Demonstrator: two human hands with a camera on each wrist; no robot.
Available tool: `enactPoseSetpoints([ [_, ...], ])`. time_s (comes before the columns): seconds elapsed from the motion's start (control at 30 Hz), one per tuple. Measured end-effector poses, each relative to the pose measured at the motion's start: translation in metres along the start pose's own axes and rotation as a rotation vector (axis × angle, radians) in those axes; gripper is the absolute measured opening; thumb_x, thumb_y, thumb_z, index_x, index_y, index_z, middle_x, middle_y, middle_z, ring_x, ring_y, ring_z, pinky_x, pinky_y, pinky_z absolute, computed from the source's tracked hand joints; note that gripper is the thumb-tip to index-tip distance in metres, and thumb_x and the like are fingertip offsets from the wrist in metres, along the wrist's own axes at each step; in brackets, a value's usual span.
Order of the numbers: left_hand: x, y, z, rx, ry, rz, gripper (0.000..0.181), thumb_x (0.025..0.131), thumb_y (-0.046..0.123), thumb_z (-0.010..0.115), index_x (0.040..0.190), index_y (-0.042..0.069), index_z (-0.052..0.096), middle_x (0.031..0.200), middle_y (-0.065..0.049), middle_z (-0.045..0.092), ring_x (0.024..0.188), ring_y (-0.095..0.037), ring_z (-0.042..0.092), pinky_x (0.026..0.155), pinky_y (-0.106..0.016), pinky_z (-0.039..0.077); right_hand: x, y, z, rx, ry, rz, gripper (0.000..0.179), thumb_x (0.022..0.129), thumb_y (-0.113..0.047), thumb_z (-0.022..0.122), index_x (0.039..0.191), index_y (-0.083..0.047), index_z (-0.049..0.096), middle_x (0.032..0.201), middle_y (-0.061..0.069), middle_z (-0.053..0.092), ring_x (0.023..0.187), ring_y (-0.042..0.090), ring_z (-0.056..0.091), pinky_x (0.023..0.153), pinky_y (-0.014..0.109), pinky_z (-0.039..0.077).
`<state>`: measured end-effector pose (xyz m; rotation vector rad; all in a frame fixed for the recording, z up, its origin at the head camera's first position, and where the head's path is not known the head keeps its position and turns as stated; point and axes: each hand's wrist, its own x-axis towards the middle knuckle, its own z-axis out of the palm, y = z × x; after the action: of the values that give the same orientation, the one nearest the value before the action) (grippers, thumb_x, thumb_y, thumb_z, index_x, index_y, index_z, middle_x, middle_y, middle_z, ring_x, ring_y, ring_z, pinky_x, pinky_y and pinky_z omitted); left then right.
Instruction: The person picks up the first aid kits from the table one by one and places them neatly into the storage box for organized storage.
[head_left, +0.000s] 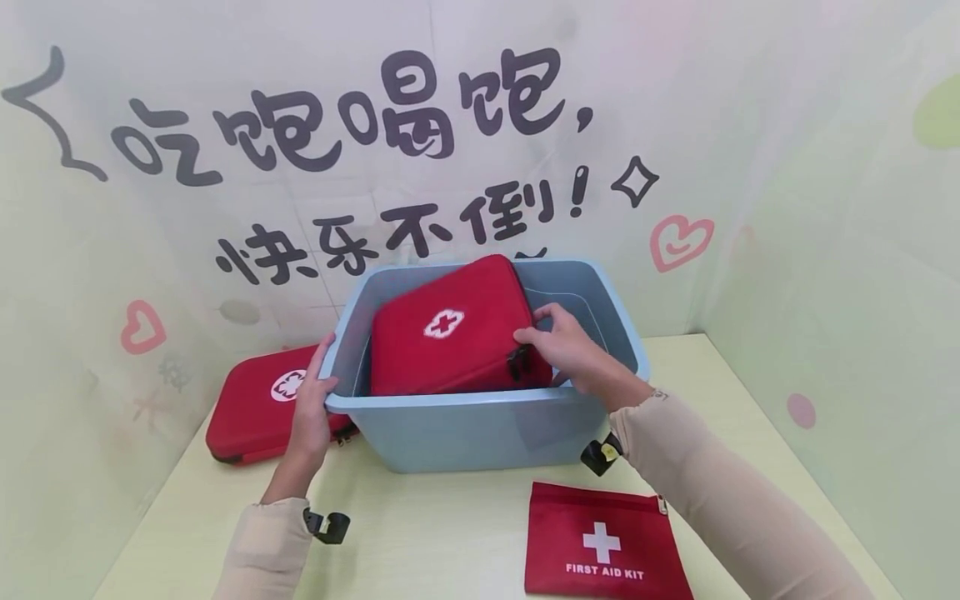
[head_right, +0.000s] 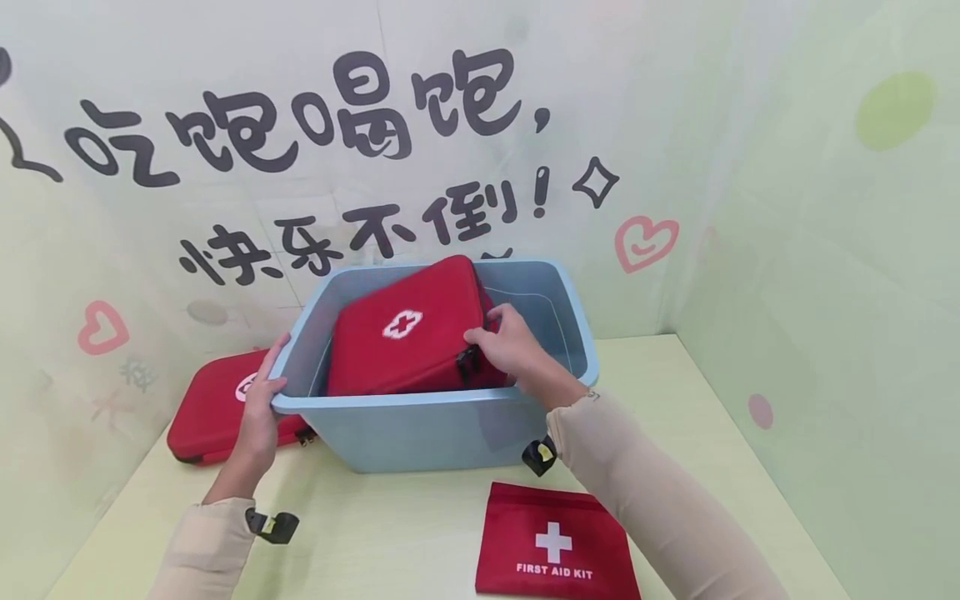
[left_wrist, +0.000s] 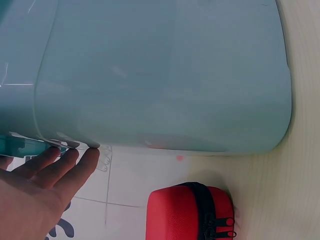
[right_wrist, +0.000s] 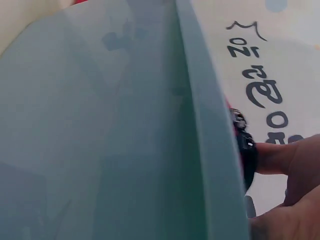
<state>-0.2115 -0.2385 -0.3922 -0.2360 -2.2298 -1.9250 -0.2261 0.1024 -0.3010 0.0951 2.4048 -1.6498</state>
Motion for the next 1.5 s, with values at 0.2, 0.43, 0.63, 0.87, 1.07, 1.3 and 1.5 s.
enactPoseSetpoints([
  [0.2, 0.000, 0.003, -0.001, -0.002, 0.001, 0.003, 0.068, 0.098, 0.009, 0.036, 0.160, 0.026, 0.018, 0.156, -0.007, 0.025, 0.134, -0.028, 0.029, 0.102, -0.050, 0.034, 0.001, 0.001, 0.003, -0.134, -0.032, 0.012, 0.063, 0.093, -0.019, 0.066, 0.145, -0.010, 0.032, 0.130, 0.016, 0.048, 0.118, 0.033, 0.051, 0.092, 0.053, 0.052],
  [0.43, -0.003, 0.002, -0.001, -0.003, -0.005, -0.017, 0.068, 0.099, 0.012, 0.039, 0.160, 0.032, 0.018, 0.157, -0.005, 0.023, 0.136, -0.031, 0.027, 0.108, -0.060, 0.031, -0.002, 0.001, -0.006, -0.117, -0.035, 0.030, 0.082, 0.088, -0.028, 0.072, 0.152, -0.011, 0.024, 0.146, 0.015, 0.038, 0.134, 0.037, 0.039, 0.095, 0.058, 0.049],
  [0.63, -0.003, 0.000, -0.001, 0.003, 0.008, -0.016, 0.066, 0.100, 0.014, 0.041, 0.159, 0.037, 0.020, 0.158, -0.002, 0.023, 0.137, -0.030, 0.028, 0.107, -0.060, 0.033, -0.002, -0.002, -0.022, -0.041, -0.013, 0.005, 0.080, 0.090, -0.028, 0.070, 0.153, -0.013, 0.024, 0.149, 0.016, 0.035, 0.136, 0.037, 0.036, 0.093, 0.056, 0.051],
  [0.87, -0.002, 0.000, 0.001, -0.010, 0.011, 0.007, 0.066, 0.099, 0.012, 0.040, 0.159, 0.035, 0.021, 0.157, -0.001, 0.025, 0.136, -0.029, 0.029, 0.108, -0.061, 0.032, -0.009, 0.000, -0.051, -0.003, -0.001, -0.060, 0.071, 0.097, -0.030, 0.061, 0.155, -0.010, 0.024, 0.153, 0.020, 0.033, 0.137, 0.039, 0.039, 0.093, 0.053, 0.051],
  [1.07, -0.002, 0.000, 0.002, -0.020, 0.013, 0.007, 0.067, 0.099, 0.011, 0.040, 0.159, 0.034, 0.020, 0.156, 0.000, 0.026, 0.137, -0.028, 0.029, 0.108, -0.061, 0.033, -0.024, 0.004, -0.083, 0.035, 0.042, -0.111, 0.075, 0.099, -0.031, 0.060, 0.157, -0.008, 0.019, 0.152, 0.024, 0.035, 0.135, 0.045, 0.041, 0.097, 0.053, 0.048],
  [1.3, -0.001, 0.000, 0.002, -0.020, 0.020, 0.014, 0.067, 0.099, 0.010, 0.039, 0.159, 0.032, 0.021, 0.157, 0.000, 0.025, 0.136, -0.027, 0.029, 0.109, -0.060, 0.031, -0.035, 0.017, -0.113, 0.068, 0.064, -0.158, 0.078, 0.100, -0.035, 0.057, 0.158, -0.007, 0.013, 0.151, 0.027, 0.035, 0.135, 0.046, 0.042, 0.094, 0.049, 0.049],
  [1.5, -0.002, 0.000, 0.004, -0.014, 0.030, 0.011, 0.066, 0.099, 0.012, 0.039, 0.159, 0.033, 0.022, 0.156, 0.000, 0.026, 0.135, -0.027, 0.029, 0.110, -0.062, 0.029, -0.041, 0.028, -0.126, 0.066, 0.081, -0.163, 0.077, 0.100, -0.038, 0.055, 0.157, -0.005, 0.014, 0.151, 0.027, 0.035, 0.135, 0.045, 0.042, 0.090, 0.044, 0.051],
])
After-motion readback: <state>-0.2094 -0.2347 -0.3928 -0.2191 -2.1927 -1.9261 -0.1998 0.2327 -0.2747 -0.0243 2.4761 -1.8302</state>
